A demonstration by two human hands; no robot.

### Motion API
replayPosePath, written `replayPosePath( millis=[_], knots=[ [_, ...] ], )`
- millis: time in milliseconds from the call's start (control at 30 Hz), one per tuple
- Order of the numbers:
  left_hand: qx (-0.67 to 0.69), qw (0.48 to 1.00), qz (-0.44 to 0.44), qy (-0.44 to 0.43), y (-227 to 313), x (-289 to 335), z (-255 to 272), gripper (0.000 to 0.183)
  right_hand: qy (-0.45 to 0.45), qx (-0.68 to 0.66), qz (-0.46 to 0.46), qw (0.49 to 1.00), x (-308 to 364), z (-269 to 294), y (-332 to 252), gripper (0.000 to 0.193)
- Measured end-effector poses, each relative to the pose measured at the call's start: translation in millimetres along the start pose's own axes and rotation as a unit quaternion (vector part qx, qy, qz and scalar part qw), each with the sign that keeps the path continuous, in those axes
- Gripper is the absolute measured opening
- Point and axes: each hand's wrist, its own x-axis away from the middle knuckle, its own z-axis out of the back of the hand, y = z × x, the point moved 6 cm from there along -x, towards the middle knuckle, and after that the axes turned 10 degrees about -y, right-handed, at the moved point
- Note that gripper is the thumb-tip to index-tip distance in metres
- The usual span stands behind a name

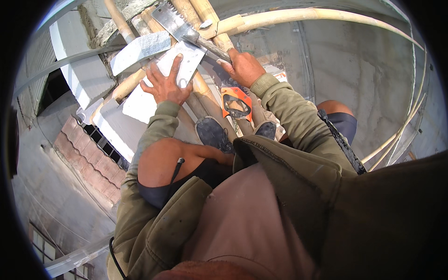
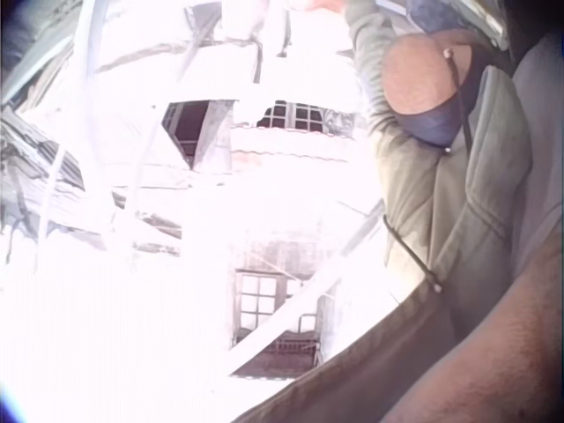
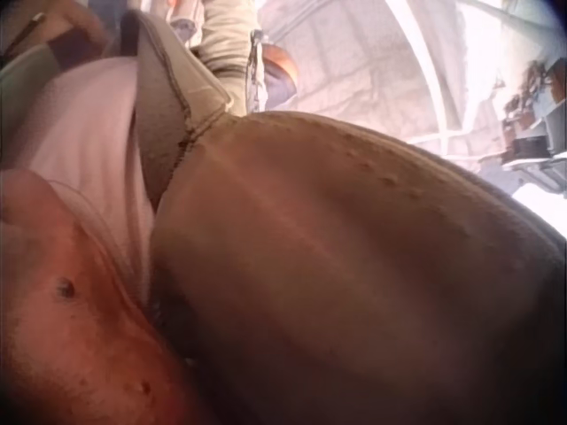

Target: The person saws a piece of lightweight brick using a hand saw and then applies mortar from a bucket to the brick before placing it on top of a wall.

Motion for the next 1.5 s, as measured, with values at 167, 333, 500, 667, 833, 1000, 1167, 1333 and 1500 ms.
replayPosePath(
  millis=[167, 333, 500, 667, 833, 1000, 1167, 1333, 1500],
  knots=[
    [0.007, 1.000, 0.003, 0.014, -9.5, 8.9, -4.0, 0.099, -0.017, 0.043, 0.026, 0.999, -13.5, 7.5, -22.3, 0.040],
    [0.009, 1.000, -0.008, 0.020, 3.3, 1.3, 2.6, 0.101, 0.034, 0.013, 0.044, 0.998, -13.7, -14.3, 8.3, 0.041],
    [0.004, 1.000, -0.002, 0.029, -6.9, 2.1, 1.4, 0.100, -0.092, 0.019, -0.078, 0.992, -30.8, -2.7, 9.5, 0.044],
    [0.020, 0.999, -0.011, 0.032, -2.5, 3.4, -1.1, 0.101, 0.020, -0.033, 0.030, 0.999, -15.0, 1.2, -3.0, 0.050],
    [0.020, 0.999, -0.009, 0.025, -8.3, -0.4, 3.2, 0.099, -0.075, 0.048, -0.029, 0.996, -36.1, 7.3, 4.9, 0.049],
    [0.025, 0.999, -0.018, 0.017, -1.8, 2.3, -1.7, 0.097, 0.102, -0.053, 0.087, 0.990, -8.7, 8.1, -1.2, 0.047],
    [0.014, 1.000, -0.011, 0.023, -6.7, -0.6, 1.3, 0.098, -0.131, 0.103, -0.099, 0.981, -28.0, -9.4, 18.9, 0.046],
    [0.022, 0.999, -0.014, 0.020, -7.8, 7.1, -3.1, 0.100, 0.023, 0.004, 0.016, 1.000, 7.4, 2.1, 6.0, 0.049],
    [0.009, 1.000, 0.002, 0.001, -14.2, 4.2, -0.9, 0.099, -0.130, 0.126, -0.097, 0.979, -1.8, -16.7, 41.4, 0.039]
  ],
)
